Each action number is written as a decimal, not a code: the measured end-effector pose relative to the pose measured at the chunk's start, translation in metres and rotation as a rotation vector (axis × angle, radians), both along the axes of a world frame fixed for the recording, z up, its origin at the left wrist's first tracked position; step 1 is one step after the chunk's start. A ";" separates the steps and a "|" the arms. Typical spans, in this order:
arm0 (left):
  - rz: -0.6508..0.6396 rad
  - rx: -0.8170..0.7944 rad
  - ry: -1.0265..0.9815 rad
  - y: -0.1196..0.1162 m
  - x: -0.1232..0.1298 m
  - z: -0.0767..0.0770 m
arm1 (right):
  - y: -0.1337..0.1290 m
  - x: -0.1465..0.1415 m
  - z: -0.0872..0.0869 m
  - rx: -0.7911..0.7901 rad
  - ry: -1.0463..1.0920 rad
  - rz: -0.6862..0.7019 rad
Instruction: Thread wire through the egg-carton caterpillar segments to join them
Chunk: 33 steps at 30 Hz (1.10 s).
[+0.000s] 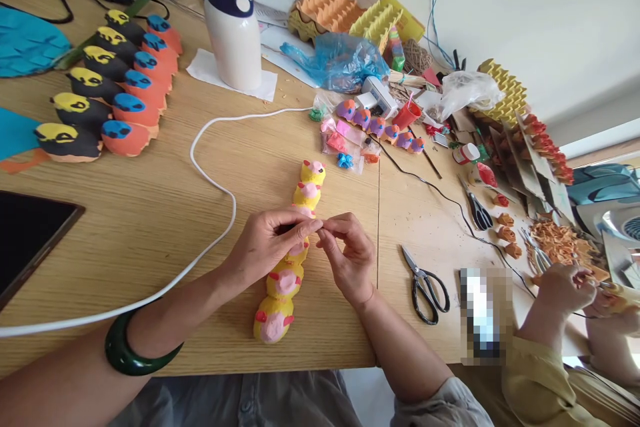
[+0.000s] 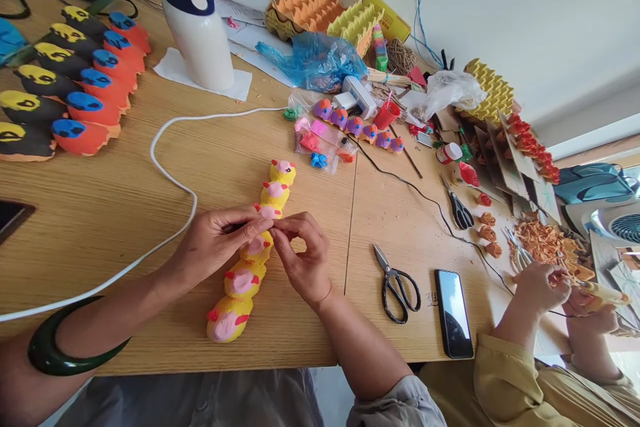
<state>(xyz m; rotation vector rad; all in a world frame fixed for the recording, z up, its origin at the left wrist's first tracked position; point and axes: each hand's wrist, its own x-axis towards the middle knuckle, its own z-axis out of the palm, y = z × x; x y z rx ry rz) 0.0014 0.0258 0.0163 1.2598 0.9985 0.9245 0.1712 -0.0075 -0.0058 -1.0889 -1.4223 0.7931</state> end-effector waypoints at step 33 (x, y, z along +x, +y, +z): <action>0.232 -0.262 -0.436 0.018 0.001 -0.008 | 0.022 0.004 -0.009 -0.447 0.436 -0.073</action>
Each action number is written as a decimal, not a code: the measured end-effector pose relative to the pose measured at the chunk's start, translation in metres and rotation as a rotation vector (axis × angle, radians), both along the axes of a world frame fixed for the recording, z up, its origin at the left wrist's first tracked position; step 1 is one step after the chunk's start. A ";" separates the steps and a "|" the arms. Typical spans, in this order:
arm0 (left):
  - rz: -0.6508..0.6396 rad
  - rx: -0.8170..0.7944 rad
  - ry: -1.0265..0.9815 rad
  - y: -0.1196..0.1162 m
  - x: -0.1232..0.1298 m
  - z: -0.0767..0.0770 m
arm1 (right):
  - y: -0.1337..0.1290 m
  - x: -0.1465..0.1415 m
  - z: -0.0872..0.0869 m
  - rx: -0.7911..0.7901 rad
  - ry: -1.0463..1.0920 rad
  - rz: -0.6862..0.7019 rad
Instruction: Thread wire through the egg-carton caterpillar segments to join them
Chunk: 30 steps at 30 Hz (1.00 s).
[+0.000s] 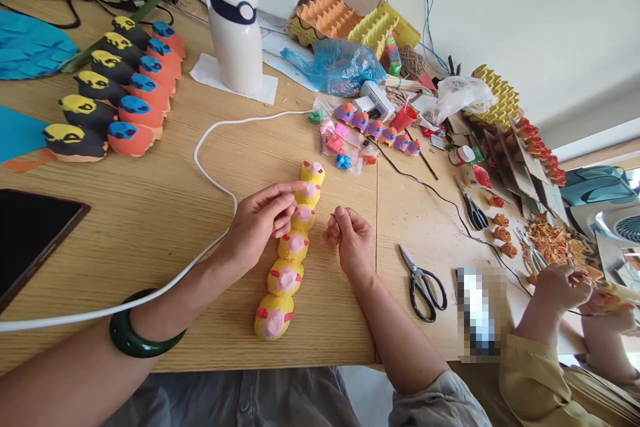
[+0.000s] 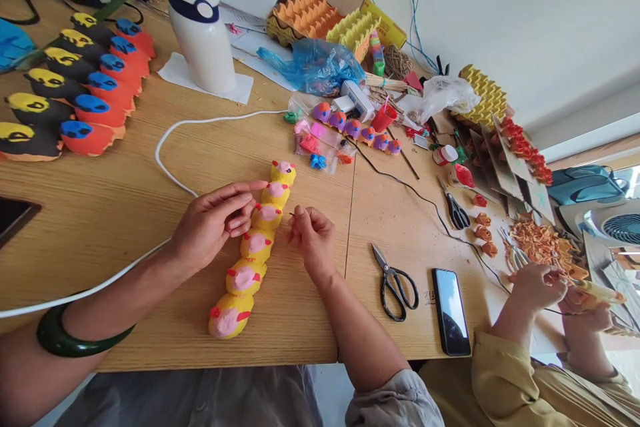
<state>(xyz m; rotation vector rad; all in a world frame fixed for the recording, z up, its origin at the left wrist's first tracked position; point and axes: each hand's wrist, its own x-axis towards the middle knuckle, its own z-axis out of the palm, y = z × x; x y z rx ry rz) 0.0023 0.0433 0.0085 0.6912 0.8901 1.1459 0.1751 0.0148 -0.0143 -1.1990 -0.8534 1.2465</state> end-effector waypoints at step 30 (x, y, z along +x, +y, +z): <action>-0.191 0.010 0.009 -0.014 0.005 0.009 | -0.011 -0.009 0.006 -0.032 -0.041 0.096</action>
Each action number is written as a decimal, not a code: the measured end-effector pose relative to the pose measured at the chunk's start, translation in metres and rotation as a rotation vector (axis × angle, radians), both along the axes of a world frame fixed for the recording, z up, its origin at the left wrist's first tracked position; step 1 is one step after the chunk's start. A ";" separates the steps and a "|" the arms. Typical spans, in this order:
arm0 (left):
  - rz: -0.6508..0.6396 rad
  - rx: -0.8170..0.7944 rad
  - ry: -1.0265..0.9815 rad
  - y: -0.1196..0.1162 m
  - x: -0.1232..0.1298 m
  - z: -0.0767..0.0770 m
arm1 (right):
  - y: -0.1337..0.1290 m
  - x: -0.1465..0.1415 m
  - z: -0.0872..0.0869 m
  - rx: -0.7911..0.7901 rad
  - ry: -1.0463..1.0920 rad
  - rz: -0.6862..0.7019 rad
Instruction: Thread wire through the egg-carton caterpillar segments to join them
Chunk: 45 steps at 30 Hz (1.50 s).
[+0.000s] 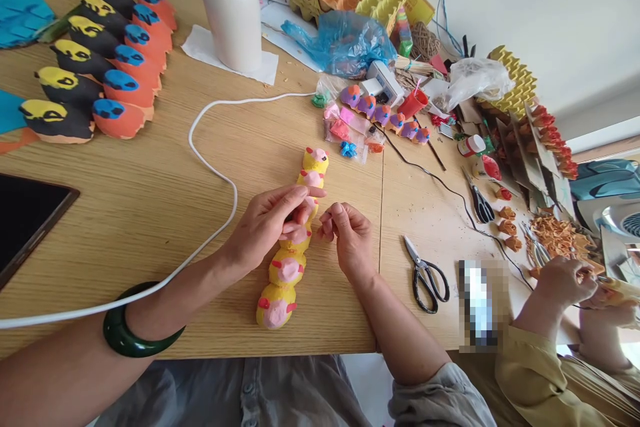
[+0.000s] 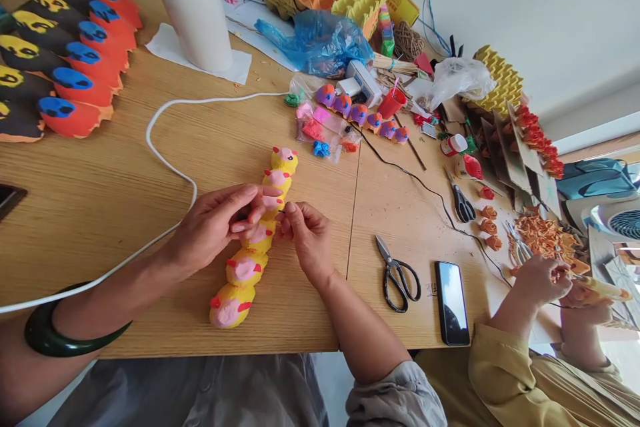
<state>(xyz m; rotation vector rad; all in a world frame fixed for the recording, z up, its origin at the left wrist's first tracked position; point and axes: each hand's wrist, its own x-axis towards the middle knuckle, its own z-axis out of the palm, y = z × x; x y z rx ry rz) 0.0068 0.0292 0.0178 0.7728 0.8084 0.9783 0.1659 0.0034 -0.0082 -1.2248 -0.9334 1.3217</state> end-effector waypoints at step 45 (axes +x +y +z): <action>-0.015 0.391 0.430 -0.006 -0.006 -0.004 | -0.006 0.000 0.007 0.095 -0.104 0.026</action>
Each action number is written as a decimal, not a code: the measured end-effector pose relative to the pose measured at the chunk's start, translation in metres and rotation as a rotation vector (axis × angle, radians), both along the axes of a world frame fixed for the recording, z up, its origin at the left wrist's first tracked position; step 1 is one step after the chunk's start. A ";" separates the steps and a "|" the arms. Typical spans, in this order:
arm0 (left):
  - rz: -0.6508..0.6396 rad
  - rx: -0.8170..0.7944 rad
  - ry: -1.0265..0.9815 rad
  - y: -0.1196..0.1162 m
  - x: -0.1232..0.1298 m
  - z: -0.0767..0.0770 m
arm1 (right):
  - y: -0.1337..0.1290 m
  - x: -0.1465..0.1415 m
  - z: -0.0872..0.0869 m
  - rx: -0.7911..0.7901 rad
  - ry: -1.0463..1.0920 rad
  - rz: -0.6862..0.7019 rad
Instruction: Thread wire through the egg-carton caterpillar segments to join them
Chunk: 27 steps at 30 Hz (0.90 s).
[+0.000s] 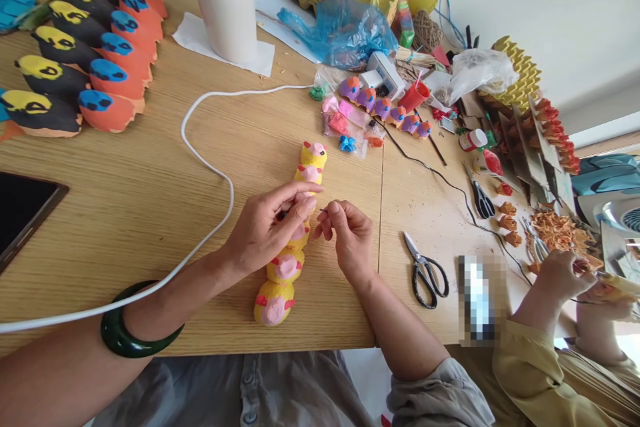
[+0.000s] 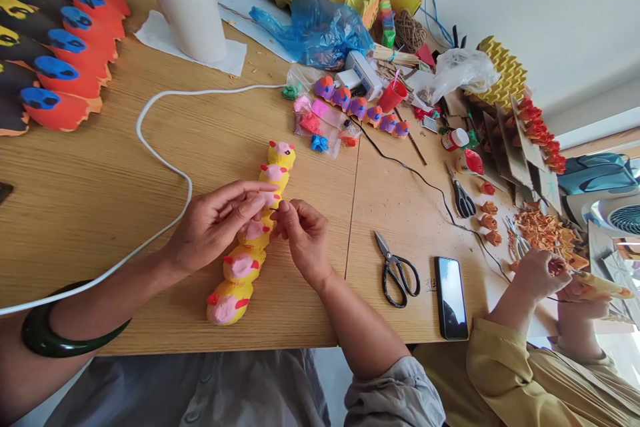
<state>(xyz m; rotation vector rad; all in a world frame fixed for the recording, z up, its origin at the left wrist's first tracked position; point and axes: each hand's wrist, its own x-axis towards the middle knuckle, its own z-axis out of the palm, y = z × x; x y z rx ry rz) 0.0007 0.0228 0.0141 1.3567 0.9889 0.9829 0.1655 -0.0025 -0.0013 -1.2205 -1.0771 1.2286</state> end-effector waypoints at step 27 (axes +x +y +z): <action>0.050 0.222 0.061 0.004 -0.002 -0.004 | 0.000 0.001 0.002 0.015 0.099 0.021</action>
